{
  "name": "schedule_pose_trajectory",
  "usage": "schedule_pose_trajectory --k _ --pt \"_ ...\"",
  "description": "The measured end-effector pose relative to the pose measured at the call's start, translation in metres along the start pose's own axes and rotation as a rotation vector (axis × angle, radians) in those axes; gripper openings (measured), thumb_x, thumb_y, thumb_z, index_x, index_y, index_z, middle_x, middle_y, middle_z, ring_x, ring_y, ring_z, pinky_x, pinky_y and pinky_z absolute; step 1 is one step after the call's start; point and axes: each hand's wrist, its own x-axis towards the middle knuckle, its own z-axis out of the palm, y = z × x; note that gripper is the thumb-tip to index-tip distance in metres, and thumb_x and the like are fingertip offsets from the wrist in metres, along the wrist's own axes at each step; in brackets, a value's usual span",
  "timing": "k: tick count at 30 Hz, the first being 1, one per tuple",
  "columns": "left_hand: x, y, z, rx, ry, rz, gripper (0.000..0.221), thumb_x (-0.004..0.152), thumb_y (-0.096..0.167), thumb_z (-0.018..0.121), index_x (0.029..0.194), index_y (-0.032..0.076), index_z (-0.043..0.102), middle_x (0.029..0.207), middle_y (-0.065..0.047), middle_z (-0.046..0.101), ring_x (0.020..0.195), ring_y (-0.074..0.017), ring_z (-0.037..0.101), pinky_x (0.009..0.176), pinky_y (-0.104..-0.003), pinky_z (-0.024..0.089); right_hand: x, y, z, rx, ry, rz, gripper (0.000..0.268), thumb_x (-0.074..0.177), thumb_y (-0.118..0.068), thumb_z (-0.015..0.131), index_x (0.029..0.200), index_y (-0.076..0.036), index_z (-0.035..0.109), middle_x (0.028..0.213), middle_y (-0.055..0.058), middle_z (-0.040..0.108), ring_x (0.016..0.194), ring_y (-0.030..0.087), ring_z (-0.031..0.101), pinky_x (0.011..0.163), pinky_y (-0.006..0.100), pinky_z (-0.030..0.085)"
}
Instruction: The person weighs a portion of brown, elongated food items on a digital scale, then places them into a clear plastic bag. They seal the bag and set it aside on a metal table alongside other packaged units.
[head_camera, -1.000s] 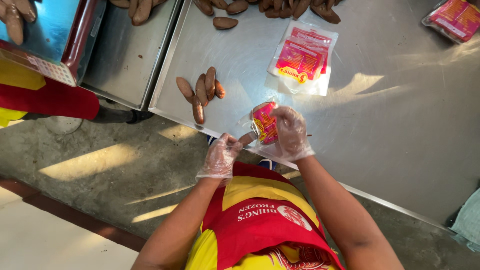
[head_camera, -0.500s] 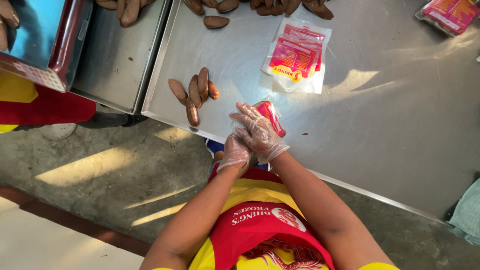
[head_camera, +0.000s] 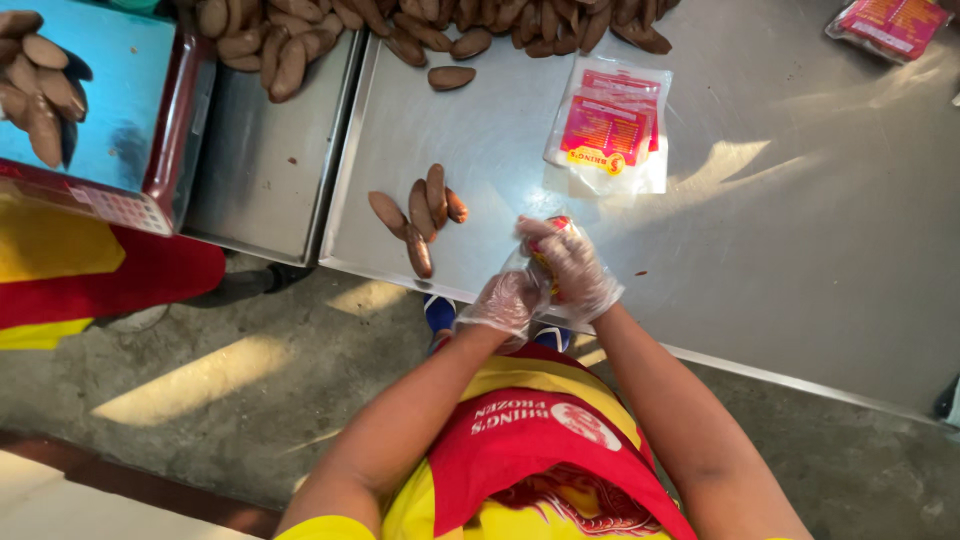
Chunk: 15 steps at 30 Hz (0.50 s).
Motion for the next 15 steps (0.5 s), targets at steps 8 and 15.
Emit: schedule_pose_trajectory --k 8,15 --pt "-0.071 -0.086 -0.169 -0.439 0.189 -0.46 0.041 0.097 0.042 0.059 0.128 0.017 0.072 0.118 -0.012 0.081 0.107 -0.0237 0.078 0.099 -0.037 0.061 0.004 0.005 0.017 0.125 0.446 0.036 0.054 0.094 -0.037 0.072 0.136 -0.005 0.059 0.122 0.011 0.068 0.106 0.026 0.066 0.097 0.043 0.058" --pt "-0.011 -0.068 -0.235 -0.197 0.091 -0.477 0.065 0.081 0.049 0.078 0.134 0.015 0.061 0.14 -0.011 0.055 0.132 -0.0306 0.052 0.111 -0.049 0.04 -0.046 0.006 0.086 -1.172 0.576 -0.2 0.082 0.067 -0.03 0.086 0.14 -0.015 0.052 0.122 0.019 0.062 0.115 0.038 0.058 0.098 0.054 0.045"
